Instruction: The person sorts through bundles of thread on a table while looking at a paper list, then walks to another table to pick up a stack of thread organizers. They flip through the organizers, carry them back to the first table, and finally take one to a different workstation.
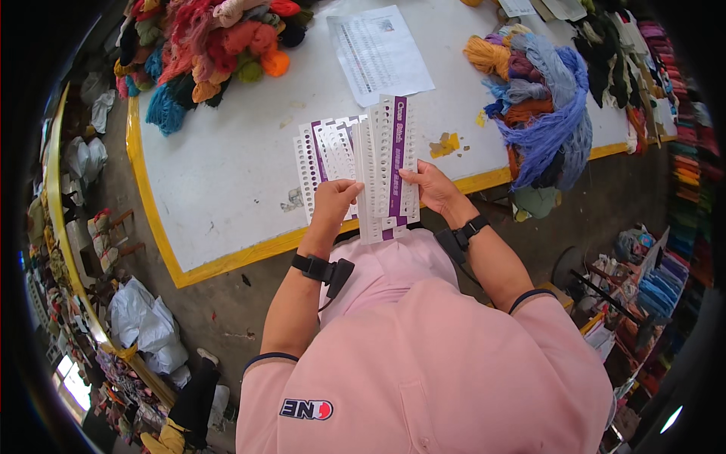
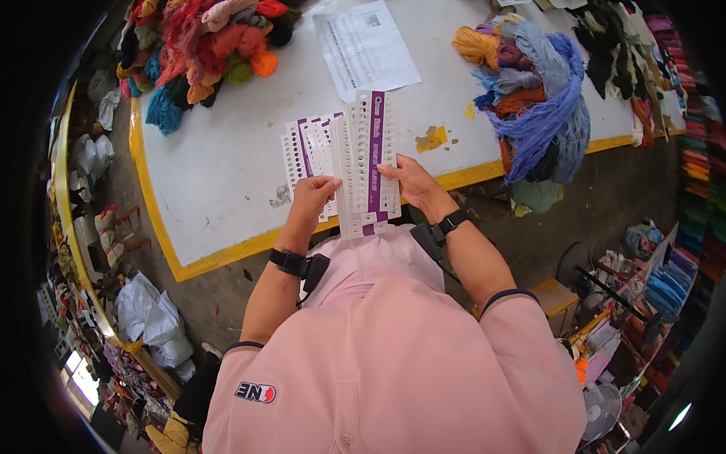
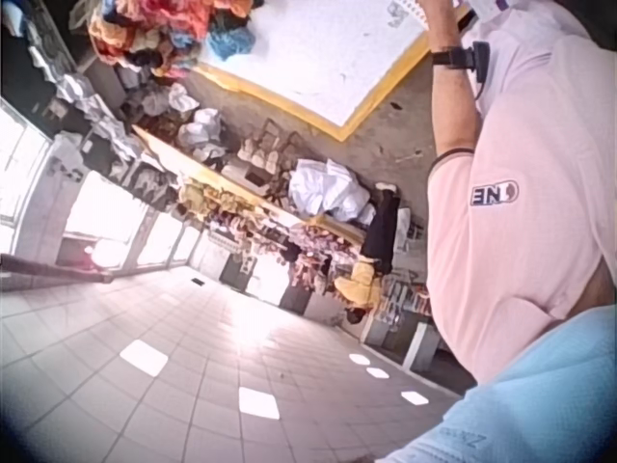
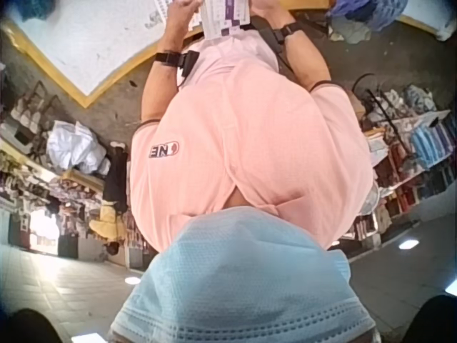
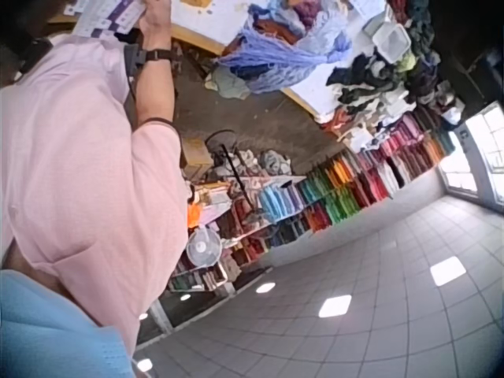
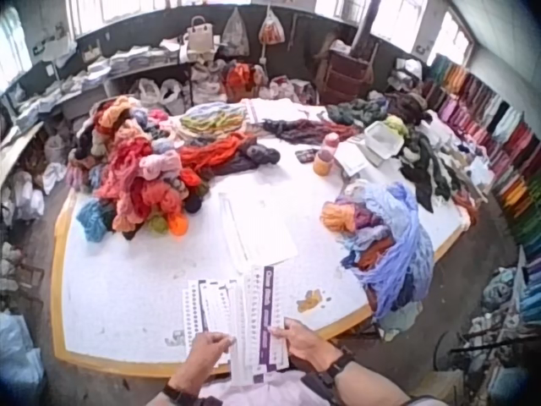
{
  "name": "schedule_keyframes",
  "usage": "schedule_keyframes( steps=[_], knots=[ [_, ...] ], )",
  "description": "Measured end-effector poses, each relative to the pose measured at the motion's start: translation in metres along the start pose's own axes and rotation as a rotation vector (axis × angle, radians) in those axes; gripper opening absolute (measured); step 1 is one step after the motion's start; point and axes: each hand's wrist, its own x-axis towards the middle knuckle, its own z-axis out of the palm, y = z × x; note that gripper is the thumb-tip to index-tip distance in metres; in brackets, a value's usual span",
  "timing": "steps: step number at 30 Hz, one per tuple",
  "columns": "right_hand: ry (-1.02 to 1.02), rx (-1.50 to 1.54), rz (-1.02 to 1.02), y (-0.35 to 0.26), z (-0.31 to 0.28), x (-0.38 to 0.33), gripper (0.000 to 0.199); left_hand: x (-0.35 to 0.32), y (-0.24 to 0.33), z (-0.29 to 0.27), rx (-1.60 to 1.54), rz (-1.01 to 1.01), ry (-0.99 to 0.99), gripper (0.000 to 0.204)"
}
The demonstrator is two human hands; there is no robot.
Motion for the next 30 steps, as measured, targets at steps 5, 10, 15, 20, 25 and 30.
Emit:
schedule_keyframes(
  steps=[5,10,15,20,25,30],
  knots=[
    [0.027,0.019,-0.017,-0.002,0.0,-0.002,0.033,-0.003,0.011,0.002,-0.003,-0.074,0.058,0.03],
    [0.033,0.006,-0.028,-0.002,-0.005,0.001,0.031,0.002,0.0,-0.001,-0.107,-0.161,0.117,0.031],
    [0.025,-0.034,0.004,-0.003,0.001,0.001,0.03,0.011,-0.018,0.002,0.121,0.026,0.509,0.032],
    [0.015,-0.033,0.002,-0.005,-0.003,-0.001,0.031,0.003,0.001,0.003,-0.041,-0.091,0.066,0.029],
    [0.007,-0.007,0.003,-0.006,-0.002,-0.002,0.031,-0.002,0.013,0.005,0.034,-0.097,0.071,0.026],
    [0.047,-0.025,-0.036,-0.009,-0.005,-0.001,0.032,0.003,0.004,-0.006,-0.021,-0.139,0.146,0.028]
  ],
)
